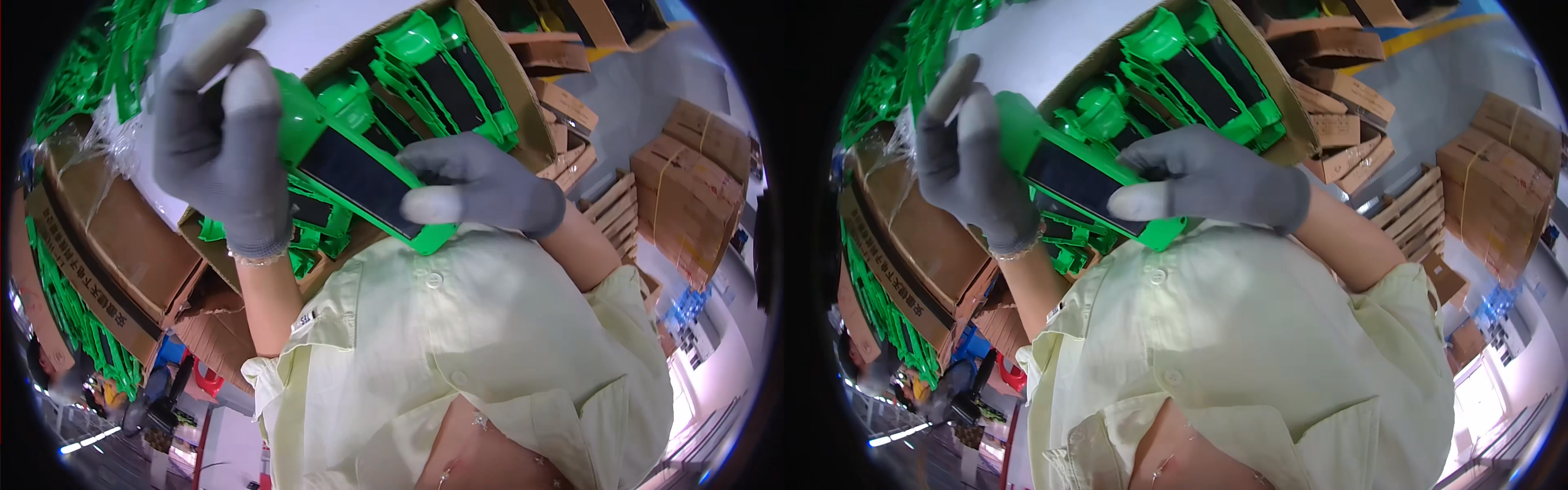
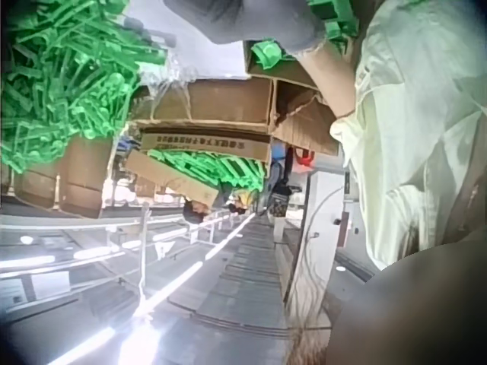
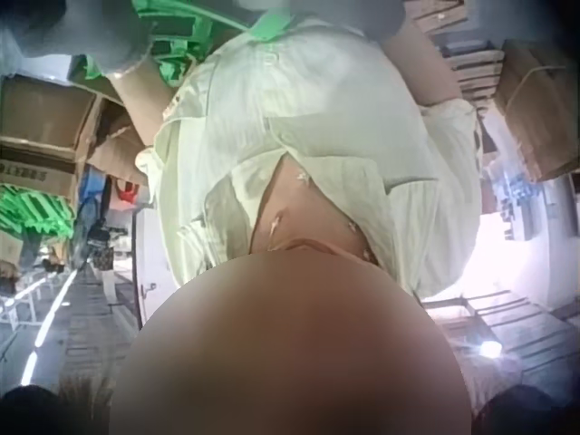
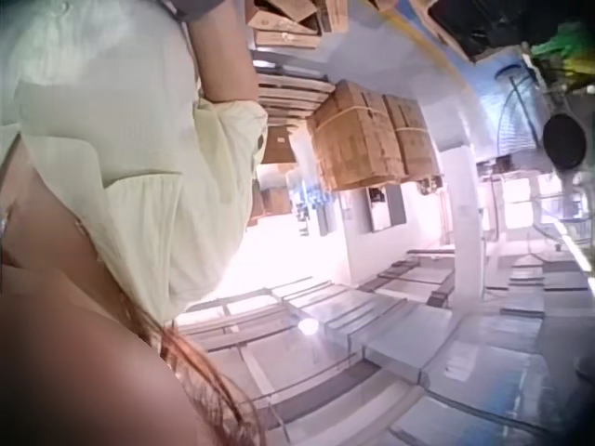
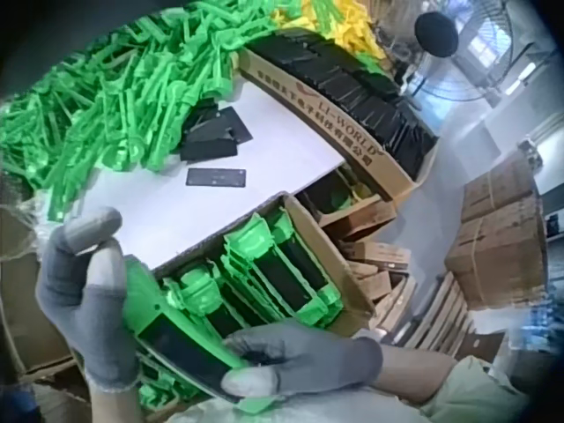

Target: Manually assembling solar flashlight components by inserting solar panels into green plastic frames.

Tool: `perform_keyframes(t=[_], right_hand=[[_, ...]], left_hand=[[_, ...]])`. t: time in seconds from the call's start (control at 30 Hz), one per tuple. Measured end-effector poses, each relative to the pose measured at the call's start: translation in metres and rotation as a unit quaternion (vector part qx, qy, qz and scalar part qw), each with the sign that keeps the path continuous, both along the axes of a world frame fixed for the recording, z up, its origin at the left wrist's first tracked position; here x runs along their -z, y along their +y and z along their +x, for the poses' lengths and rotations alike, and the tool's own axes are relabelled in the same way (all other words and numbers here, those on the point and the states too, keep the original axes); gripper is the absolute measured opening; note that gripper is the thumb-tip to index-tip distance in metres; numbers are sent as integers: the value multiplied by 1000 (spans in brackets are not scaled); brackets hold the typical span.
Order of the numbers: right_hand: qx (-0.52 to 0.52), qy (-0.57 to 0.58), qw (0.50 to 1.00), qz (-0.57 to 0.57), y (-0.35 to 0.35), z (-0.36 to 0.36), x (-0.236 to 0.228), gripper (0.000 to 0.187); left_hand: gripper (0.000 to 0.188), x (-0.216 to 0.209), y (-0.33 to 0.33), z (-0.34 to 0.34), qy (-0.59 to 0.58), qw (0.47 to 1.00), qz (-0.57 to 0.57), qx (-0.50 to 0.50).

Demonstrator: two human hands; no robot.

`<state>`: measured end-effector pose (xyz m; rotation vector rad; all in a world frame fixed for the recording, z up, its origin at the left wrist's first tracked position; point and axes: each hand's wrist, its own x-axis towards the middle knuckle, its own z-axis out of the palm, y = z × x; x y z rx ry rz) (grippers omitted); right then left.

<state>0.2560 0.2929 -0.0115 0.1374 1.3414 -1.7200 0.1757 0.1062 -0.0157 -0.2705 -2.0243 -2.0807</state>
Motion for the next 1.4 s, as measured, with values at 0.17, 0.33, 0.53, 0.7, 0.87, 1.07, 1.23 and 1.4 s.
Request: perform_keyframes(t=[0.17,0.33,0.53,0.7,0.87,1.07,1.23,1.4], right_hand=[[184,55,977,-96,6,-3,3,49],[237,122,951,-159,4,-14,15,61],[232,60,965,-109,17,-30,5,51],[239,87,965,-68,13,-37,1,45],[254,52,959,-110,14,-35,10,44],[228,47,965,-120,14,-35,6,46],[215,68,969,-106,9,-31,5,49],[174,113,969,-138,-2,-23,6,42]], left_hand=[[31,-26,-1,-3,58,969,4,-240],[46,-24,-13,36,43,958,-77,-274],[51,11,-41,94,116,959,-119,-231],[45,11,-24,92,96,959,-34,-263],[48,28,-45,91,216,941,-132,-224],[51,11,-32,95,141,954,-66,-256],[54,-9,-19,75,-30,973,-95,-208],[57,-12,-16,58,-265,941,208,15]])
